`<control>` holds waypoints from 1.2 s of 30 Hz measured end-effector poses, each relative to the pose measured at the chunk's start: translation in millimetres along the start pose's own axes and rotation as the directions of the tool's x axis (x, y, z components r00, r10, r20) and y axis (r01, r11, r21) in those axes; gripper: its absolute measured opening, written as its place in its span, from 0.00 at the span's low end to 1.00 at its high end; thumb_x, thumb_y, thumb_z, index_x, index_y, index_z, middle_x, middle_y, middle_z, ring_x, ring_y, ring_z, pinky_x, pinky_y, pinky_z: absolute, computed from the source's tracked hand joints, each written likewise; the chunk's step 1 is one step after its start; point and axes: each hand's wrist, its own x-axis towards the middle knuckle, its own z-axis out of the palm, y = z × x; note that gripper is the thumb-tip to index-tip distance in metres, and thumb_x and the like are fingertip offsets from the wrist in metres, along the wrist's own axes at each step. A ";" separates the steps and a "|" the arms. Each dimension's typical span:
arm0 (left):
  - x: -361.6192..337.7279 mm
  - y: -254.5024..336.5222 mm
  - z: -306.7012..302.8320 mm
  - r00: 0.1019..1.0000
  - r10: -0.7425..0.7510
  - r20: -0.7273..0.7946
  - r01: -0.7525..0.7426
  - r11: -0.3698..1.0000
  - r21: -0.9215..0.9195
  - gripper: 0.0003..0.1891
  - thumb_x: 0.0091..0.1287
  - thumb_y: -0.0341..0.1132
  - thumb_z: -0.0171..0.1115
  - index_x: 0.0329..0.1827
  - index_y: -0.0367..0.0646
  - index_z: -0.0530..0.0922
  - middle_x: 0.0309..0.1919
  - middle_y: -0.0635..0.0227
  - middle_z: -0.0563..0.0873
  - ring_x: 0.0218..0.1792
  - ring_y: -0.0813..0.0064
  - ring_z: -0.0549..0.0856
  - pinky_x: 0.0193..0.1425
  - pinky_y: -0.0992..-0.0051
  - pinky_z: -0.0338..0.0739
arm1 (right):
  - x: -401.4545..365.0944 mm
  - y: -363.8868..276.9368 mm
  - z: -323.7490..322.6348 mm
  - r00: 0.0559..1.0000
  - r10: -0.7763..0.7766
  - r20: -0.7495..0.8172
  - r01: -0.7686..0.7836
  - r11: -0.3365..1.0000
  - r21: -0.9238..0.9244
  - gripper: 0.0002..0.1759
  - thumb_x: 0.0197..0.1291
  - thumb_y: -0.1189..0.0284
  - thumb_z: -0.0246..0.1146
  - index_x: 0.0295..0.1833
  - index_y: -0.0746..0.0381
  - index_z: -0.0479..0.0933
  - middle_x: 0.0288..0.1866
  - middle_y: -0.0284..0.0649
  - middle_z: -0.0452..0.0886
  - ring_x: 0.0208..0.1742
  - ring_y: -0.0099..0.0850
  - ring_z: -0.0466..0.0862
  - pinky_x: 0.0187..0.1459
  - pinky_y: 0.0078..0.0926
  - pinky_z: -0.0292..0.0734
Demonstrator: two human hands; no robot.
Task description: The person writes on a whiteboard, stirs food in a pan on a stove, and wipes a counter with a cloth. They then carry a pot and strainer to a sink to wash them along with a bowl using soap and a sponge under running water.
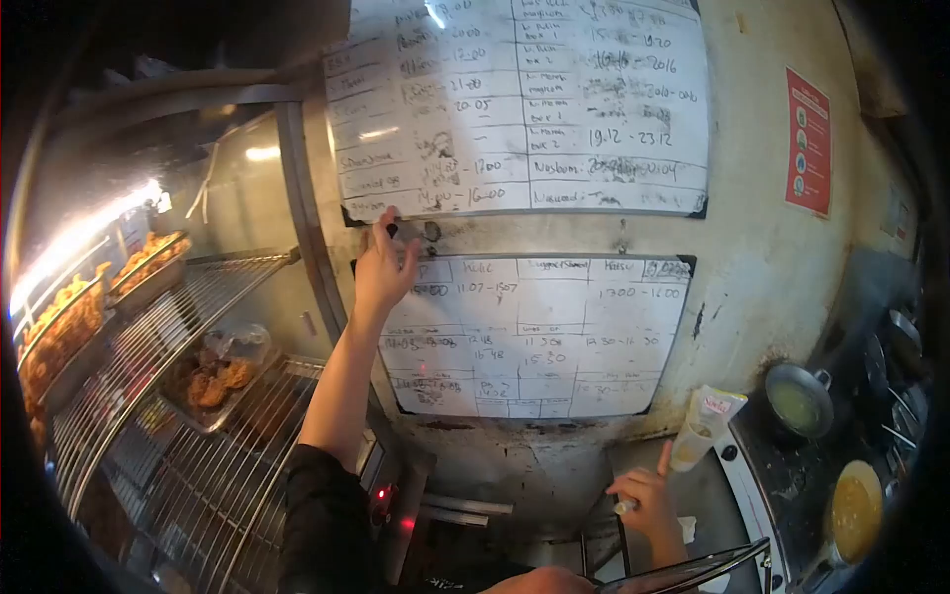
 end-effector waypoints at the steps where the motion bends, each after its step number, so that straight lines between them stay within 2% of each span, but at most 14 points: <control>1: 1.7 -7.6 -2.6 0.989 0.142 -0.047 -0.135 0.981 0.137 0.41 0.52 0.52 0.64 0.61 0.36 0.55 0.55 0.53 0.72 0.56 0.58 0.72 0.60 0.64 0.62 | -7.8 7.1 -1.8 0.999 0.051 0.016 -0.051 0.999 -0.002 0.11 0.33 0.80 0.54 0.24 0.57 0.79 0.20 0.31 0.75 0.28 0.29 0.77 0.65 0.56 0.20; 3: 3.0 3.5 -19.7 0.952 0.302 -0.046 -0.276 0.915 0.295 0.39 0.52 0.50 0.64 0.60 0.36 0.56 0.56 0.53 0.71 0.54 0.57 0.74 0.56 0.65 0.68 | -32.1 -1.1 -9.5 0.994 0.111 0.022 -0.111 0.993 0.027 0.11 0.33 0.80 0.54 0.24 0.57 0.79 0.19 0.33 0.74 0.27 0.29 0.77 0.65 0.56 0.15; 5: -2.2 22.6 -33.7 0.955 0.283 -0.090 -0.263 0.946 0.187 0.38 0.52 0.49 0.65 0.58 0.35 0.58 0.56 0.53 0.71 0.54 0.57 0.74 0.54 0.66 0.69 | -41.0 1.5 -19.9 0.968 0.251 0.012 -0.250 0.968 -0.034 0.12 0.32 0.83 0.53 0.25 0.61 0.79 0.20 0.36 0.76 0.26 0.32 0.77 0.68 0.54 0.33; 6: -5.3 29.9 -37.9 0.955 0.280 -0.100 -0.257 0.947 0.194 0.38 0.52 0.49 0.65 0.58 0.35 0.58 0.56 0.53 0.71 0.54 0.57 0.74 0.54 0.66 0.69 | -46.2 10.0 -18.5 0.971 0.239 0.015 -0.238 0.971 -0.036 0.12 0.32 0.83 0.53 0.25 0.61 0.79 0.20 0.36 0.76 0.26 0.32 0.77 0.68 0.54 0.33; 8: -12.3 39.3 -45.6 0.971 0.231 -0.065 -0.223 0.968 0.113 0.36 0.52 0.46 0.65 0.55 0.35 0.55 0.60 0.54 0.67 0.57 0.54 0.70 0.57 0.65 0.67 | -56.3 23.3 -10.5 0.932 0.360 0.036 -0.357 0.901 0.244 0.12 0.32 0.84 0.52 0.25 0.64 0.78 0.22 0.39 0.77 0.28 0.36 0.78 0.64 0.48 0.55; 11: -15.3 40.8 -49.3 0.950 0.299 -0.087 -0.285 0.947 0.149 0.35 0.51 0.43 0.65 0.53 0.35 0.54 0.61 0.57 0.67 0.59 0.55 0.69 0.58 0.65 0.66 | -47.4 20.4 -7.8 0.968 0.251 0.023 -0.250 0.945 0.211 0.12 0.33 0.85 0.51 0.25 0.65 0.78 0.25 0.42 0.78 0.30 0.39 0.79 0.58 0.42 0.67; 15: -14.2 39.8 -53.4 0.931 0.324 -0.168 -0.303 0.943 0.136 0.33 0.48 0.36 0.62 0.56 0.34 0.58 0.57 0.58 0.71 0.59 0.59 0.70 0.60 0.64 0.63 | -10.6 17.1 -9.6 0.990 0.141 0.003 -0.139 0.969 0.205 0.12 0.31 0.85 0.52 0.26 0.66 0.77 0.24 0.42 0.77 0.33 0.39 0.80 0.60 0.42 0.65; 17: -16.2 36.0 -53.3 0.924 0.355 -0.142 -0.310 0.914 0.263 0.33 0.43 0.29 0.55 0.57 0.34 0.59 0.57 0.60 0.71 0.61 0.60 0.68 0.65 0.59 0.55 | 15.8 12.1 -11.5 1.000 0.017 0.026 -0.021 0.984 0.177 0.14 0.29 0.85 0.53 0.28 0.66 0.77 0.25 0.42 0.77 0.35 0.38 0.79 0.60 0.42 0.65; 20: -19.6 19.8 -35.7 0.920 0.369 -0.130 -0.330 0.910 0.249 0.34 0.40 0.29 0.53 0.57 0.33 0.59 0.58 0.60 0.70 0.62 0.61 0.66 0.66 0.53 0.48 | 64.3 -0.3 -15.3 0.993 -0.118 0.027 0.114 0.985 0.129 0.15 0.29 0.85 0.54 0.29 0.65 0.76 0.28 0.42 0.76 0.37 0.37 0.79 0.61 0.42 0.64; 27: -13.9 -9.4 -6.4 0.923 0.347 -0.164 -0.301 0.920 0.249 0.36 0.38 0.29 0.52 0.58 0.34 0.59 0.58 0.59 0.70 0.62 0.61 0.65 0.66 0.51 0.49 | 191.6 -58.5 -32.0 0.916 -0.399 -0.033 0.400 0.916 0.022 0.12 0.34 0.83 0.58 0.31 0.63 0.76 0.32 0.42 0.77 0.39 0.39 0.78 0.61 0.43 0.63; 31: -9.2 -15.9 -0.5 0.938 0.310 -0.154 -0.286 0.945 0.161 0.34 0.40 0.29 0.52 0.57 0.34 0.60 0.57 0.59 0.71 0.62 0.60 0.66 0.66 0.52 0.49 | 250.5 -99.8 -46.9 0.776 -0.553 -0.304 0.463 0.826 -0.322 0.11 0.47 0.74 0.60 0.40 0.60 0.77 0.34 0.43 0.76 0.35 0.36 0.78 0.45 0.32 0.73; 33: -6.3 -22.7 5.4 0.928 0.316 -0.197 -0.291 0.946 0.145 0.32 0.42 0.28 0.51 0.57 0.34 0.60 0.56 0.57 0.72 0.60 0.59 0.68 0.67 0.53 0.49 | 284.8 -107.1 -62.4 0.805 -0.454 -0.381 0.465 0.883 -0.070 0.12 0.55 0.69 0.57 0.44 0.61 0.77 0.28 0.39 0.76 0.26 0.28 0.76 0.29 0.24 0.70; 35: -4.7 -18.4 9.1 0.934 0.295 -0.200 -0.281 0.955 0.097 0.31 0.43 0.27 0.50 0.56 0.32 0.60 0.56 0.54 0.72 0.59 0.58 0.69 0.67 0.52 0.49 | 318.4 -115.1 -70.7 0.889 -0.220 -0.401 0.299 0.943 0.147 0.14 0.58 0.64 0.55 0.44 0.62 0.76 0.21 0.33 0.74 0.19 0.20 0.71 0.21 0.19 0.64; 36: -3.5 -18.6 12.2 0.944 0.256 -0.207 -0.247 0.967 0.065 0.30 0.43 0.27 0.51 0.55 0.32 0.60 0.56 0.53 0.72 0.59 0.57 0.69 0.67 0.52 0.49 | 339.3 -121.5 -70.4 0.863 -0.197 -0.465 0.308 0.935 0.176 0.14 0.57 0.64 0.56 0.44 0.63 0.76 0.19 0.32 0.74 0.19 0.19 0.72 0.22 0.18 0.65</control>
